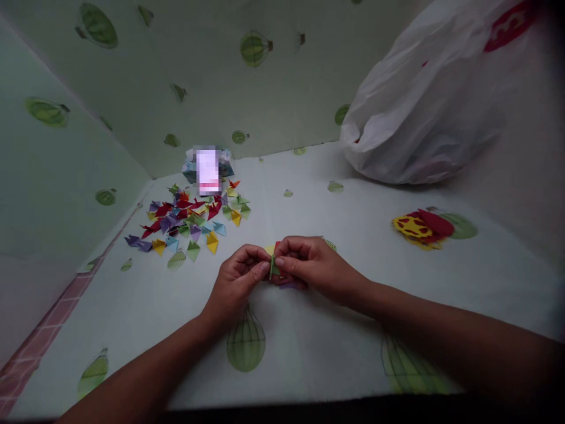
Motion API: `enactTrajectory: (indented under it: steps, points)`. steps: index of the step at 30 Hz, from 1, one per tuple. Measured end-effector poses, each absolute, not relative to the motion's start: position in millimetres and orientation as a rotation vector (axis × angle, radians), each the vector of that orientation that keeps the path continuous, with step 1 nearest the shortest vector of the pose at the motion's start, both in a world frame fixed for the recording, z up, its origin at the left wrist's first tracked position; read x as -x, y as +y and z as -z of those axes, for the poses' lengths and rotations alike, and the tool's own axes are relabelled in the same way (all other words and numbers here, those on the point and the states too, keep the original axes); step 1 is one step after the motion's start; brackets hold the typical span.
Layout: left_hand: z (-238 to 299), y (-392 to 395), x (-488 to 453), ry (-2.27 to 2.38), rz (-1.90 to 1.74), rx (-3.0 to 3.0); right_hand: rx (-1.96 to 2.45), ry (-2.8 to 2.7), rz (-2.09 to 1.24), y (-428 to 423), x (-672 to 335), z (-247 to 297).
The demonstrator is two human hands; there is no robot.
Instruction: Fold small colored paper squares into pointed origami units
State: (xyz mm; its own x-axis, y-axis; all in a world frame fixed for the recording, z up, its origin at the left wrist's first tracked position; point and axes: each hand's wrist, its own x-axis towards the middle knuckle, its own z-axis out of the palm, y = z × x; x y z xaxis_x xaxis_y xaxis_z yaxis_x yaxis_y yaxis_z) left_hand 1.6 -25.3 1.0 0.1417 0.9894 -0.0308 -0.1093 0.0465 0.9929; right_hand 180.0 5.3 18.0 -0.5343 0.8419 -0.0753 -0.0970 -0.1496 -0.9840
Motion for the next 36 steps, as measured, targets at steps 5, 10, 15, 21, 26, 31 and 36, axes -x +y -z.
enactTrajectory:
  steps: [5,10,15,21,26,31,36]
  points:
    - [-6.3,-26.5,-3.1,1.061,-1.110,-1.219,0.878,-1.611,-1.576,5.2,-180.7,-13.4]
    - [-6.3,-28.3,-2.6,1.099,-1.086,-1.305,0.942,-1.810,-1.329,4.2,-181.5,-10.3]
    - [-6.8,-28.7,-1.7,1.179,-1.083,-1.349,0.939,-1.926,-1.198,5.1,-181.3,-13.6]
    - [-7.8,-29.6,-2.9,1.204,-1.083,-1.374,0.859,-2.065,-1.006,5.9,-182.3,-11.7]
    - [-7.7,-30.3,-4.5,1.230,-1.100,-1.326,0.856,-2.021,-1.069,6.4,-182.1,-10.0]
    - [-8.4,-30.3,-4.4,1.266,-1.083,-1.306,0.879,-1.945,-1.205,7.4,-182.0,-10.3]
    - [-10.6,-30.1,-4.6,1.354,-1.066,-1.512,0.852,-2.044,-1.053,7.3,-181.6,-9.1]
